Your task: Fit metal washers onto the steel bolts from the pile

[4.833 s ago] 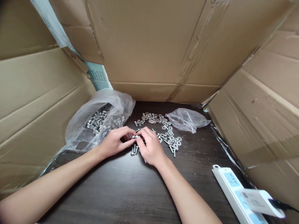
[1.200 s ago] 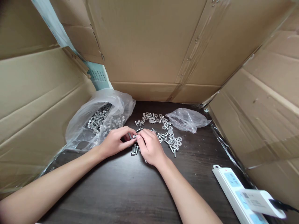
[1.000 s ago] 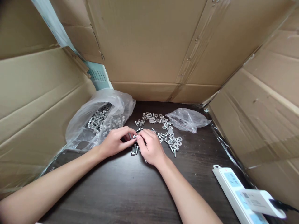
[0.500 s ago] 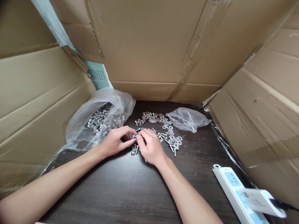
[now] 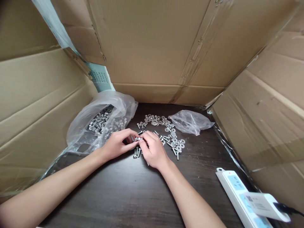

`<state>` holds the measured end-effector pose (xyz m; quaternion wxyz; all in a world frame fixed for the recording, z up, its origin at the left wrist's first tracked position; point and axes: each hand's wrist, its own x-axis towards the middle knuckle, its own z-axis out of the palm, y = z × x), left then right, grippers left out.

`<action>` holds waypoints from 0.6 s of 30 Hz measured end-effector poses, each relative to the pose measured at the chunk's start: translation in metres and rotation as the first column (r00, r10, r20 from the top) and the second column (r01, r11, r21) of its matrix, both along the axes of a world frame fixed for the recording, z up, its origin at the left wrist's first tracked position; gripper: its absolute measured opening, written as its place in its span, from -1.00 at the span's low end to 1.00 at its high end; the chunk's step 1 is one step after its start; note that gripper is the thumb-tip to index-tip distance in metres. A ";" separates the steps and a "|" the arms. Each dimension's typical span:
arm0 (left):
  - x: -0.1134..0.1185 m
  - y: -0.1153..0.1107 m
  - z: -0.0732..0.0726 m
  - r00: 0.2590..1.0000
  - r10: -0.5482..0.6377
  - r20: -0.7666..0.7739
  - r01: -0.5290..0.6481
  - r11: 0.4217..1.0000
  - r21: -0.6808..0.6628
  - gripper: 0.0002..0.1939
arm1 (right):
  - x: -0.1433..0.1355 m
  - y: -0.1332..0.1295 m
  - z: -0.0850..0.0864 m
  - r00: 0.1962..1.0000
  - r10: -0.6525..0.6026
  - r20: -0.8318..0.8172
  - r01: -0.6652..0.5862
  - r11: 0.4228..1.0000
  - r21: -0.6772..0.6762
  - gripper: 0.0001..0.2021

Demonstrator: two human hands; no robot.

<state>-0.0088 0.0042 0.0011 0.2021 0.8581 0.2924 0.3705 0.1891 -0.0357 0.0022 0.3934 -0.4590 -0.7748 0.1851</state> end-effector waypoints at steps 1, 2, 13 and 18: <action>0.000 0.000 0.000 1.000 -0.002 -0.001 0.002 1.000 -0.001 -0.90 | 0.000 0.000 0.000 1.000 0.001 0.002 -0.001 1.000 0.001 -0.83; 0.000 0.000 0.000 1.000 -0.003 -0.001 0.003 1.000 -0.001 -0.90 | 0.000 0.000 -0.001 1.000 0.004 0.004 -0.004 1.000 0.001 -0.82; 0.000 -0.001 0.002 1.000 -0.018 0.023 0.018 1.000 0.022 -0.88 | -0.001 0.001 0.000 1.000 -0.001 0.014 0.001 1.000 -0.005 -0.73; 0.000 -0.001 0.002 1.000 -0.014 0.017 0.014 1.000 0.024 -0.89 | -0.001 0.001 0.000 1.000 0.002 0.012 -0.002 1.000 -0.006 -0.72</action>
